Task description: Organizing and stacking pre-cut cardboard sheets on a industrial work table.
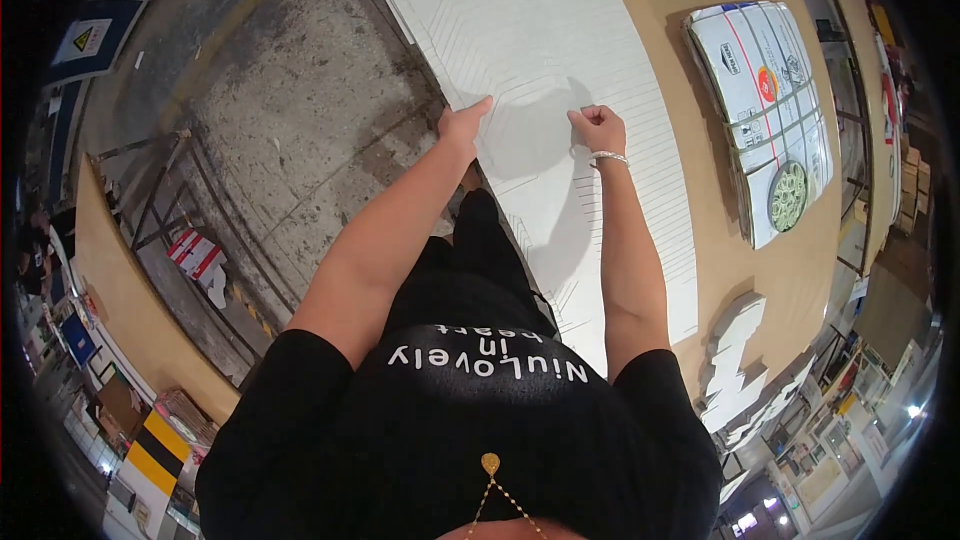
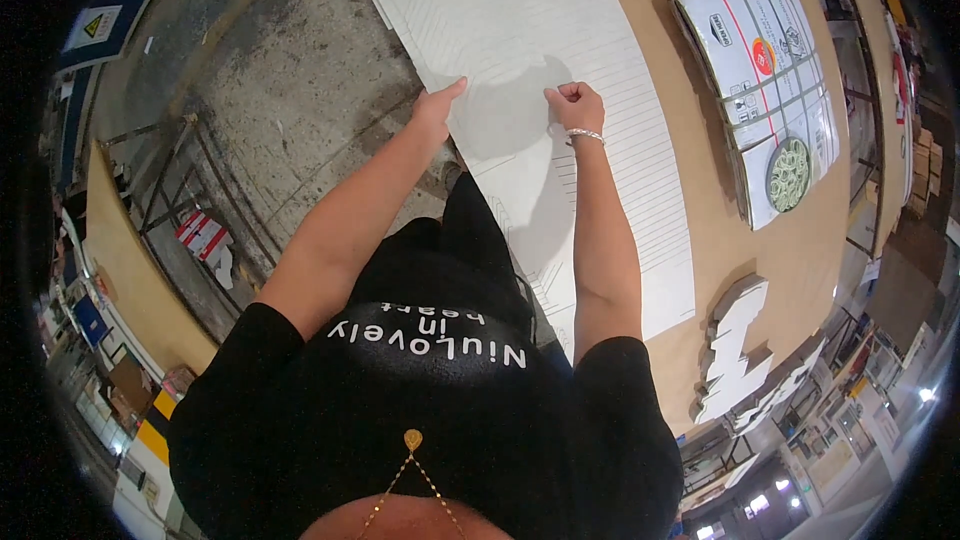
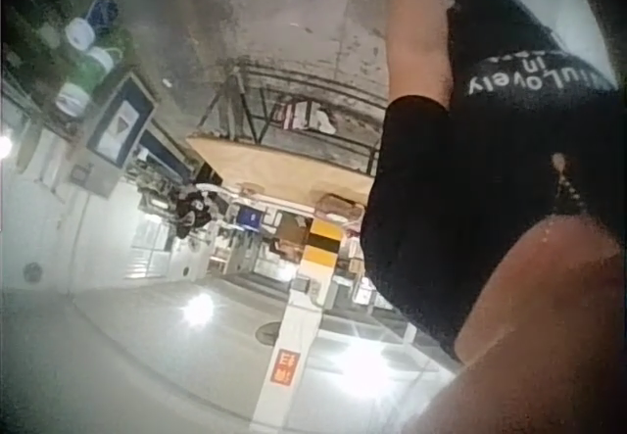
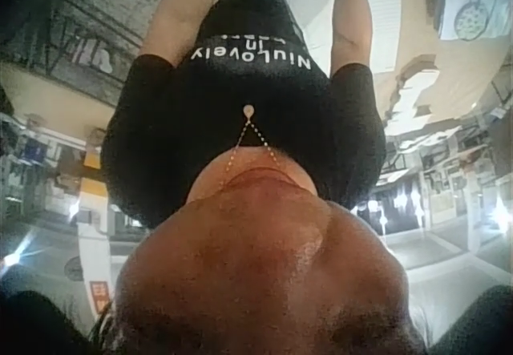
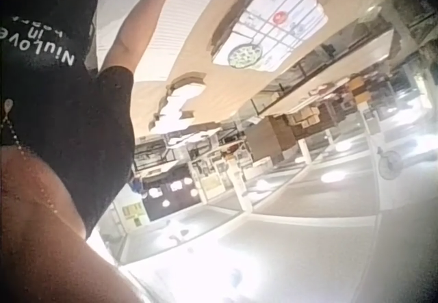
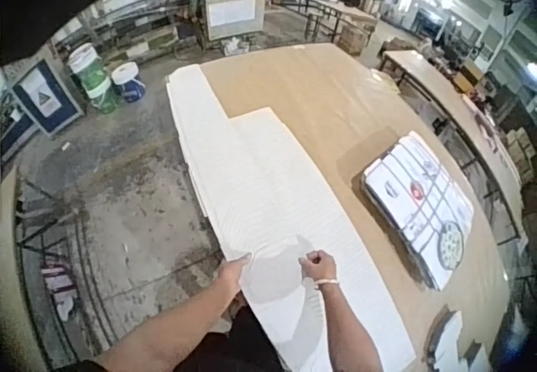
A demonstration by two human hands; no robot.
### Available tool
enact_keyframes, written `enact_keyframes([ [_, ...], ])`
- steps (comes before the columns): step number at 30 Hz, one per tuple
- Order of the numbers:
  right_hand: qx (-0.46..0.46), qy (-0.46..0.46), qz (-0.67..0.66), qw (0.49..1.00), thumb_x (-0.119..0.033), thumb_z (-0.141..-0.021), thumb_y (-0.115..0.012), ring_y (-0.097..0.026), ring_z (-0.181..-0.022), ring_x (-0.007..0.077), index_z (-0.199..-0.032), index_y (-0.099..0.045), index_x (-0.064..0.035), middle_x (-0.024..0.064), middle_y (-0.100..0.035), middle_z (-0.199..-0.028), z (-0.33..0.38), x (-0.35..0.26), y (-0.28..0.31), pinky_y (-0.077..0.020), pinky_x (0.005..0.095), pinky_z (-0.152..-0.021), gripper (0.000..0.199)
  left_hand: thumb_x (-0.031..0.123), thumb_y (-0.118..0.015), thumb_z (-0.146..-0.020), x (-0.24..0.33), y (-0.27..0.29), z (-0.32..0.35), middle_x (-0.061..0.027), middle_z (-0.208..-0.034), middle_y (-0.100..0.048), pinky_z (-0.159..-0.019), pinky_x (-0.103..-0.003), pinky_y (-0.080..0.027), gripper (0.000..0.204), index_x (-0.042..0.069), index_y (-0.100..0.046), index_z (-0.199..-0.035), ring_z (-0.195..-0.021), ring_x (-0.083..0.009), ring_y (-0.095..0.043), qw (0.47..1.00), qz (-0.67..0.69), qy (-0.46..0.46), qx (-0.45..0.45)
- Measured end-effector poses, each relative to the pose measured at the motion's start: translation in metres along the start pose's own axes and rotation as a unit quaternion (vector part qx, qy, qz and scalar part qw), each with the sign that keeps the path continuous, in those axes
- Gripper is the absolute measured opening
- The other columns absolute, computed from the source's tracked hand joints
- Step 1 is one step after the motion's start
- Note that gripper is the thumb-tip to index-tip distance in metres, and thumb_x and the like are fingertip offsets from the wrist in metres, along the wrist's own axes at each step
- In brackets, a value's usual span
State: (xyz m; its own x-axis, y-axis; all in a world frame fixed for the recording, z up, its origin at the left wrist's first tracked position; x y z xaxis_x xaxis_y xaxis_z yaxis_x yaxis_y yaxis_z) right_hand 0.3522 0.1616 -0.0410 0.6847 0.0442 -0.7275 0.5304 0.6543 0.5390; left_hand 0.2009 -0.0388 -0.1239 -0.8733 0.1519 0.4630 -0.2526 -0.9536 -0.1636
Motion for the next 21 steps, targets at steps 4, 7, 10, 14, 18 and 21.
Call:
enact_keyframes([
  [4,0.004,0.014,-0.002,1.000,-0.026,-0.068,-0.077,-0.062,-0.070,0.0153,-0.085,-0.066,-0.0018,0.0071,-0.067,-0.078,-0.001,0.007,-0.001,-0.0501,0.0285,-0.066,0.032,0.013,-0.075,-0.075,-0.001,-0.003,-0.001,-0.0121,-0.127,-0.050,-0.093,-0.044,-0.045,0.066,0.003,-0.040,-0.130,-0.115,-0.0279,-0.050,0.997,0.014,-0.043,0.058],
  [7,0.007,0.009,-0.016,1.000,-0.026,-0.067,-0.077,-0.062,-0.069,0.0151,-0.084,-0.066,-0.0017,0.0066,-0.067,-0.077,0.001,0.002,-0.003,-0.0498,0.0286,-0.066,0.032,0.013,-0.075,-0.075,0.000,0.000,-0.001,-0.0120,-0.128,-0.049,-0.094,-0.043,-0.043,0.067,0.002,-0.040,-0.130,-0.117,-0.0275,-0.049,0.996,0.012,-0.053,0.066],
  [10,0.015,-0.008,0.000,1.000,-0.026,-0.067,-0.077,-0.062,-0.068,0.0151,-0.081,-0.067,-0.0014,0.0064,-0.067,-0.075,0.002,0.003,0.000,-0.0496,0.0287,-0.065,0.030,0.013,-0.075,-0.075,0.001,-0.007,0.006,-0.0116,-0.129,-0.049,-0.096,-0.042,-0.042,0.067,0.003,-0.040,-0.131,-0.118,-0.0269,-0.047,0.996,-0.006,-0.053,0.075],
  [14,0.020,-0.027,-0.007,0.999,-0.025,-0.066,-0.078,-0.062,-0.067,0.0154,-0.077,-0.067,-0.0015,0.0067,-0.067,-0.073,0.003,-0.001,-0.004,-0.0497,0.0286,-0.065,0.028,0.016,-0.073,-0.078,0.004,-0.002,0.009,-0.0100,-0.131,-0.047,-0.098,-0.042,-0.040,0.064,0.004,-0.040,-0.132,-0.120,-0.0261,-0.046,0.996,0.064,-0.051,0.026],
  [18,0.029,-0.036,-0.016,0.999,-0.025,-0.066,-0.078,-0.062,-0.066,0.0151,-0.076,-0.068,-0.0012,0.0071,-0.067,-0.073,0.002,0.002,-0.002,-0.0497,0.0282,-0.064,0.028,0.027,-0.075,-0.075,0.005,-0.003,0.017,-0.0132,-0.140,-0.038,-0.101,-0.040,-0.035,0.080,0.002,-0.032,-0.138,-0.127,-0.0254,-0.038,0.996,0.056,-0.045,-0.048],
  [21,0.026,-0.043,-0.036,0.998,-0.025,-0.066,-0.079,-0.062,-0.066,0.0149,-0.077,-0.068,-0.0009,0.0072,-0.067,-0.073,0.002,0.002,-0.003,-0.0498,0.0279,-0.064,0.029,0.026,-0.073,-0.077,0.006,-0.002,0.015,-0.0111,-0.138,-0.041,-0.101,-0.040,-0.035,0.073,0.004,-0.036,-0.135,-0.126,-0.0246,-0.038,0.996,0.063,-0.051,-0.039],
])
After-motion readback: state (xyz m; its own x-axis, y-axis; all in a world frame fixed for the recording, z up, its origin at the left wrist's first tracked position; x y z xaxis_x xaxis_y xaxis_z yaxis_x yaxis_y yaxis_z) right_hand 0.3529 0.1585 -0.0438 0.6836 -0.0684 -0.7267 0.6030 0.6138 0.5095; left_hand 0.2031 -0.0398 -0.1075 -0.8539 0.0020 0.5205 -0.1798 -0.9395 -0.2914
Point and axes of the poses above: each hand's wrist, its own z-axis away from the middle knuckle, its own y-axis out of the back of the hand, x = y × z, the point moved 2 cm from there along -z, towards the middle knuckle
